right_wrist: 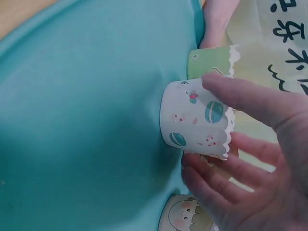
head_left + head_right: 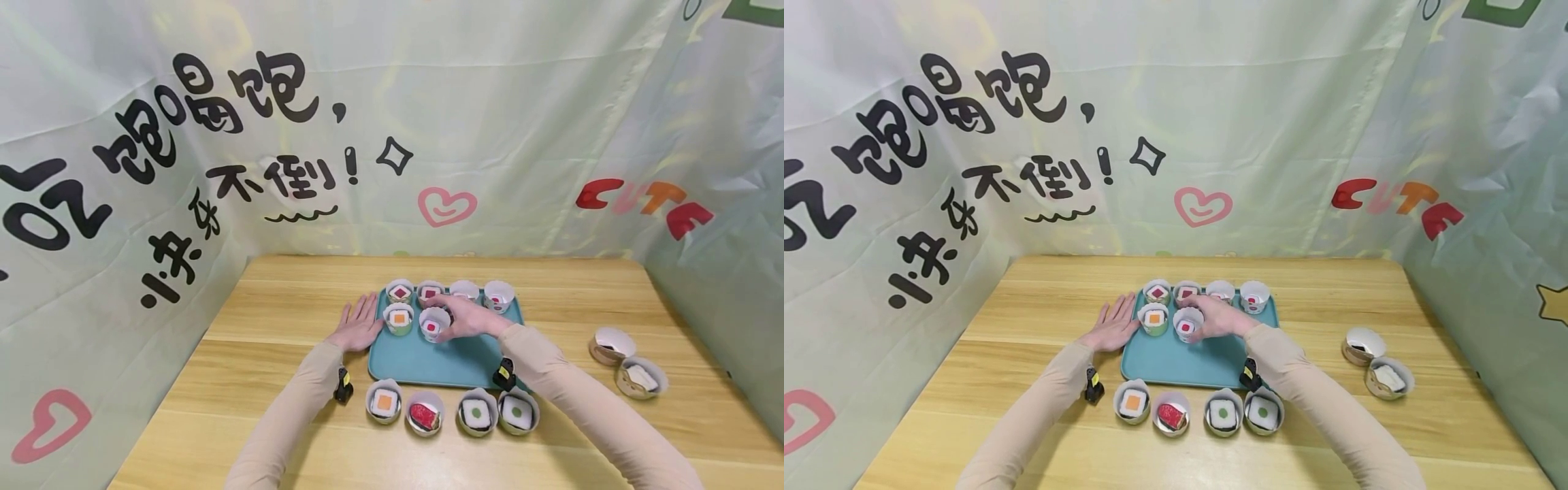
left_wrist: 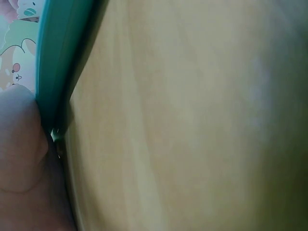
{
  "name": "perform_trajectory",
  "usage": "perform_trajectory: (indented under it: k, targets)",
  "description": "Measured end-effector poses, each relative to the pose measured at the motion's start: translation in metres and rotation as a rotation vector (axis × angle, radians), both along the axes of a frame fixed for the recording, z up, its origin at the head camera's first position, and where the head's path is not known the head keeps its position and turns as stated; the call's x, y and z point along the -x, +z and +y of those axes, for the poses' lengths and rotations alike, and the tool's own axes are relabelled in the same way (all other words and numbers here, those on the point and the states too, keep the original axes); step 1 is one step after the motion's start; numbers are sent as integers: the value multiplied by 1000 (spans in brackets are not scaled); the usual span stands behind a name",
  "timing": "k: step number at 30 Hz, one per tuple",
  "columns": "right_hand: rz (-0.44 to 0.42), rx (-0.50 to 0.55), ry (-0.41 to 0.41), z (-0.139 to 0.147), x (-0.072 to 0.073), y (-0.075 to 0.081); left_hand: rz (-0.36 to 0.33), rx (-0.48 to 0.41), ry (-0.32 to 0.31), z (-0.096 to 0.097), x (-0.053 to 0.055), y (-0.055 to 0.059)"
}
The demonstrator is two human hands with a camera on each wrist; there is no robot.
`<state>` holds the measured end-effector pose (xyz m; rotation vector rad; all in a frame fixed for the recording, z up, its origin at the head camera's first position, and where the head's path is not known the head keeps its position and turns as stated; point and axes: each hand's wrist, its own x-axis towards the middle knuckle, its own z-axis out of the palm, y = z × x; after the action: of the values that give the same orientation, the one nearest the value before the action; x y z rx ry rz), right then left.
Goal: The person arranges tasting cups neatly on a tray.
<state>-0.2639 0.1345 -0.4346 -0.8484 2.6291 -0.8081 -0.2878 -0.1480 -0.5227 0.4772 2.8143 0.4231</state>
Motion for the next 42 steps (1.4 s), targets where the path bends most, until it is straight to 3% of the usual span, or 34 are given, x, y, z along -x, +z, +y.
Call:
perform_trajectory:
  k: [6, 14, 27, 42]
  targets:
    - [36, -7, -70, -1, -4, 1, 2, 16, -1, 0, 1, -1]
    - [95, -12, -30, 0, -3, 2, -1, -3, -2, -1, 0, 0]
    - [82, -13, -53, 0, -2, 3, -10, 20, -3, -1, 4, -3]
    - [46, -3, -66, -1, 1, 2, -12, 1, 3, 1, -3, 5]
